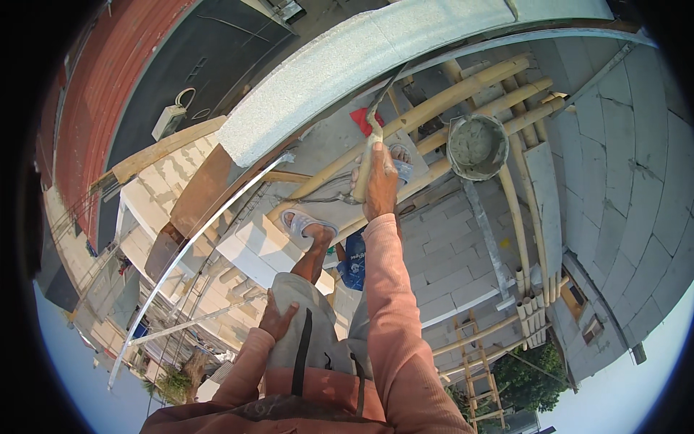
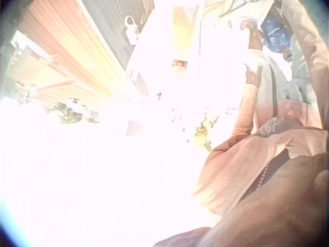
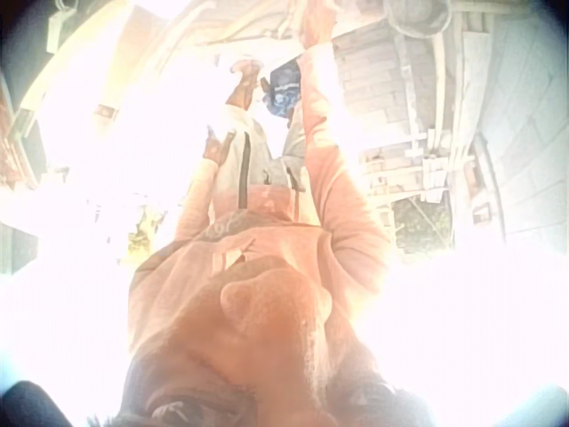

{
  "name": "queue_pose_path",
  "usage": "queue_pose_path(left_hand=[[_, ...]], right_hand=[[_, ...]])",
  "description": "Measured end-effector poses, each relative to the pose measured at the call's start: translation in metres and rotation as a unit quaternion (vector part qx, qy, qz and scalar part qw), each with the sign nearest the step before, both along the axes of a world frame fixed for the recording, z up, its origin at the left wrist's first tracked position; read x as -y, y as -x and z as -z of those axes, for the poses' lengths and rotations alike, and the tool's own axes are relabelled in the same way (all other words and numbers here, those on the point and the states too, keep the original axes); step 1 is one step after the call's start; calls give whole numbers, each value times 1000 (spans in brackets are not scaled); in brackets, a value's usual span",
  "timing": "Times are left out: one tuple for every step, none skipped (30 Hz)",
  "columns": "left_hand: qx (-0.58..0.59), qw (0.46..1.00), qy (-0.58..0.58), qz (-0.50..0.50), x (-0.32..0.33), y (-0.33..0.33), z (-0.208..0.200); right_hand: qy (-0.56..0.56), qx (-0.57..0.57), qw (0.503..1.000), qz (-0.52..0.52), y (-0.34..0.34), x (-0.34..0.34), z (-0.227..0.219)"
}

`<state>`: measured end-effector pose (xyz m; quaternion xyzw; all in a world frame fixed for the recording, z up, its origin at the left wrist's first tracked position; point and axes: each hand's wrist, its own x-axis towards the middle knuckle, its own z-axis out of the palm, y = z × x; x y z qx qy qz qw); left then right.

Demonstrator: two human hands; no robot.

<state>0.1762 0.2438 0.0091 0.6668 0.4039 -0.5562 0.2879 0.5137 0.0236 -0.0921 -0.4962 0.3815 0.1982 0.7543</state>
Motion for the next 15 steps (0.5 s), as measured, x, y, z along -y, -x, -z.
queue_pose_path(left_hand=[[-1,1000,0,-1,-1,-2,-1],[-4,1000,2,-4,-2,-3,-2],[-7,1000,4,-7,-4,-3,-2],[-8,1000,3,-8,-6,0,-2],[-3,1000,7,-14,-9,2,-1],[2,1000,10,-20,-11,4,-1],[2,1000,8,-22,-14,7,-1],[-1,1000,10,-27,-16,5,-2],[-4,999,12,-32,-17,4,-3],[-5,999,11,-33,-19,5,-3],[9,999,15,-36,-20,6,-3],[22,999,20,-39,-22,9,-3],[22,999,20,-39,-26,13,-1],[38,998,22,-52,-29,17,1],[53,996,24,-63,-32,21,2]], right_hand=[[-5,-4,1000,-9,8,-4,1],[-11,-7,1000,-19,16,-8,1],[-11,-8,1000,-20,24,-14,3],[-20,-7,1000,-23,33,-19,6],[-29,-6,999,-26,42,-26,8],[-30,-7,999,-27,51,-34,10],[-35,-13,999,-25,61,-42,13],[-39,-19,999,-23,68,-50,13],[-39,-21,999,-24,74,-57,11],[-40,-22,999,-25,82,-63,13],[-48,-21,998,-25,90,-70,16],[-56,-21,998,-25,98,-77,20],[-69,-16,997,-20,106,-86,25],[-70,-17,997,-20,112,-97,26],[-78,-18,997,-8,119,-108,27]])
